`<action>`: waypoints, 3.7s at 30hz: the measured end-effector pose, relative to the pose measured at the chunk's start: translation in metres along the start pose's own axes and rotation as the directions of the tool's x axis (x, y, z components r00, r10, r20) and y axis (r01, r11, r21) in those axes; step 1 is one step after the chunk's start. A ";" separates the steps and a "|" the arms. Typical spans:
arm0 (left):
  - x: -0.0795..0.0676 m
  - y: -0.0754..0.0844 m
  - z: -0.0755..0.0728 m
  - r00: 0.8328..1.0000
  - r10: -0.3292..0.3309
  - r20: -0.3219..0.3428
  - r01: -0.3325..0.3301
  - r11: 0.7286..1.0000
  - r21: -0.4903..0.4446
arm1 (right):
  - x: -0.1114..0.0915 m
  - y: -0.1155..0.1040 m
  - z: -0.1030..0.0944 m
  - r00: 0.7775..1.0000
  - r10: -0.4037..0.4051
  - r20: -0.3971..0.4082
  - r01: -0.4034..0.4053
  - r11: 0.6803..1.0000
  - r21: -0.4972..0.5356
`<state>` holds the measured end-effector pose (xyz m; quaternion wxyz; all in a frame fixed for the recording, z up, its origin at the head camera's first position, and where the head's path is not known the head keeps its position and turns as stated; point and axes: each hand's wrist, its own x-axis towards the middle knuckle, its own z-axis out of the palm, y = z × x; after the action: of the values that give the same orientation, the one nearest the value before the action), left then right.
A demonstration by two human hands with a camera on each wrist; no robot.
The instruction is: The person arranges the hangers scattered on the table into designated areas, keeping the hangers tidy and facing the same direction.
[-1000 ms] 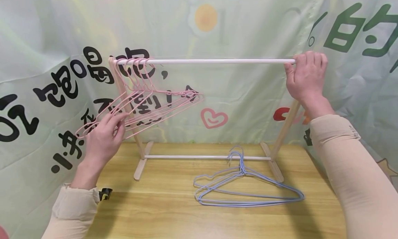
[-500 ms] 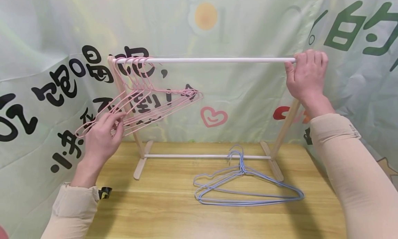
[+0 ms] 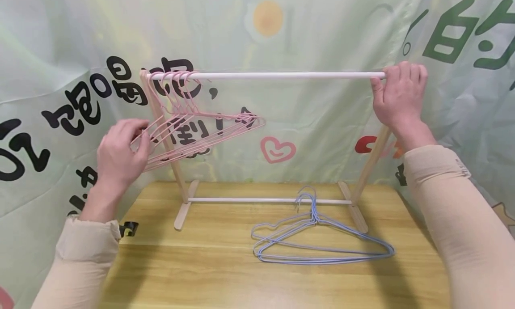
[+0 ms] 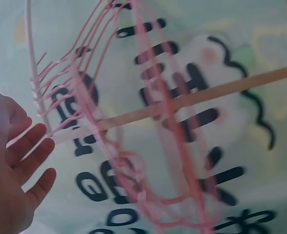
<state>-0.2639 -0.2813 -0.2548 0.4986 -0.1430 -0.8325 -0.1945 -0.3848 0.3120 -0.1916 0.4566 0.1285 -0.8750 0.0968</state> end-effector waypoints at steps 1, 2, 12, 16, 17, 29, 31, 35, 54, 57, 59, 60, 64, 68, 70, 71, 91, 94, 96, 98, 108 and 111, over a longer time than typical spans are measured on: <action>0.008 0.000 -0.003 1.000 -0.019 0.016 0.019 1.000 0.011 | 0.000 0.000 0.000 1.000 0.001 0.002 -0.001 1.000 0.000; 0.015 0.000 -0.005 0.999 -0.036 0.035 0.035 0.999 0.022 | 0.001 0.000 0.000 1.000 0.002 0.003 -0.002 1.000 -0.001; 0.079 -0.023 0.003 0.917 -0.225 0.330 0.145 0.958 0.249 | 0.001 0.000 -0.001 1.000 0.003 0.002 -0.003 1.000 -0.002; 0.088 -0.036 0.015 0.871 -0.272 0.410 0.161 0.945 0.285 | 0.000 -0.001 -0.001 1.000 0.014 0.018 -0.014 1.000 -0.012; 0.089 -0.039 0.019 0.865 -0.274 0.421 0.159 0.944 0.289 | 0.000 0.000 -0.001 0.999 0.020 0.025 -0.020 1.000 -0.015; 0.083 -0.054 0.047 0.898 -0.230 0.374 0.097 0.935 0.342 | 0.000 -0.003 -0.007 0.998 0.020 0.062 -0.021 1.000 0.019; 0.084 -0.054 0.049 0.898 -0.236 0.373 0.108 0.937 0.333 | 0.000 -0.004 -0.008 0.997 0.027 0.074 -0.028 0.999 0.023; 0.085 -0.056 0.053 0.896 -0.232 0.379 0.118 0.946 0.300 | -0.004 -0.005 -0.010 0.993 0.047 0.104 -0.051 0.998 0.032; 0.079 -0.065 0.063 0.887 -0.207 0.413 0.078 0.948 0.308 | -0.102 -0.031 0.014 0.994 -0.067 0.090 0.042 0.967 0.251; 0.078 -0.067 0.063 0.893 -0.201 0.402 0.073 0.947 0.312 | -0.129 -0.036 0.019 0.986 -0.068 0.149 0.024 0.958 0.284; 0.078 -0.068 0.064 0.896 -0.198 0.398 0.070 0.947 0.314 | -0.148 -0.040 0.022 0.978 -0.070 0.197 0.010 0.956 0.292; 0.077 -0.068 0.063 0.896 -0.198 0.398 0.069 0.947 0.315 | -0.158 -0.042 0.024 0.974 -0.075 0.215 0.008 0.954 0.299; 0.077 -0.066 0.062 0.892 -0.200 0.404 0.073 0.948 0.310 | -0.197 -0.044 0.034 0.946 -0.089 0.310 -0.006 0.956 0.293; 0.076 -0.065 0.063 0.896 -0.185 0.403 0.062 0.953 0.298 | -0.233 -0.041 0.045 0.914 -0.099 0.393 -0.007 0.966 0.260; 0.076 -0.066 0.063 0.903 -0.171 0.394 0.054 0.955 0.291 | -0.248 -0.038 0.050 0.897 -0.110 0.428 -0.006 0.966 0.260; 0.076 -0.066 0.063 0.906 -0.166 0.388 0.052 0.956 0.289 | -0.256 -0.037 0.053 0.888 -0.117 0.444 -0.003 0.966 0.260; 0.075 -0.066 0.063 0.920 -0.151 0.362 0.048 0.959 0.278 | -0.319 -0.021 0.073 0.785 -0.196 0.588 0.061 0.968 0.241; 0.075 -0.066 0.062 0.917 -0.158 0.366 0.052 0.958 0.281 | -0.320 -0.019 0.076 0.795 -0.200 0.572 0.071 0.968 0.240; 0.075 -0.065 0.062 0.914 -0.163 0.372 0.057 0.958 0.281 | -0.321 -0.018 0.077 0.797 -0.196 0.571 0.069 0.969 0.237; 0.075 -0.065 0.061 0.912 -0.166 0.374 0.059 0.958 0.280 | -0.322 -0.018 0.078 0.797 -0.188 0.575 0.062 0.971 0.232; 0.074 -0.064 0.062 0.914 -0.156 0.374 0.049 0.959 0.280 | -0.327 -0.017 0.076 0.815 -0.137 0.564 0.012 0.975 0.220; 0.073 -0.064 0.063 0.915 -0.152 0.374 0.044 0.959 0.281 | -0.327 -0.017 0.074 0.822 -0.118 0.557 -0.016 0.973 0.229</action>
<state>-0.3740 -0.3059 -0.2282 0.3262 -0.0682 -0.9400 -0.0731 -0.2569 0.3195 -0.5024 0.1611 0.2253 -0.9507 0.1393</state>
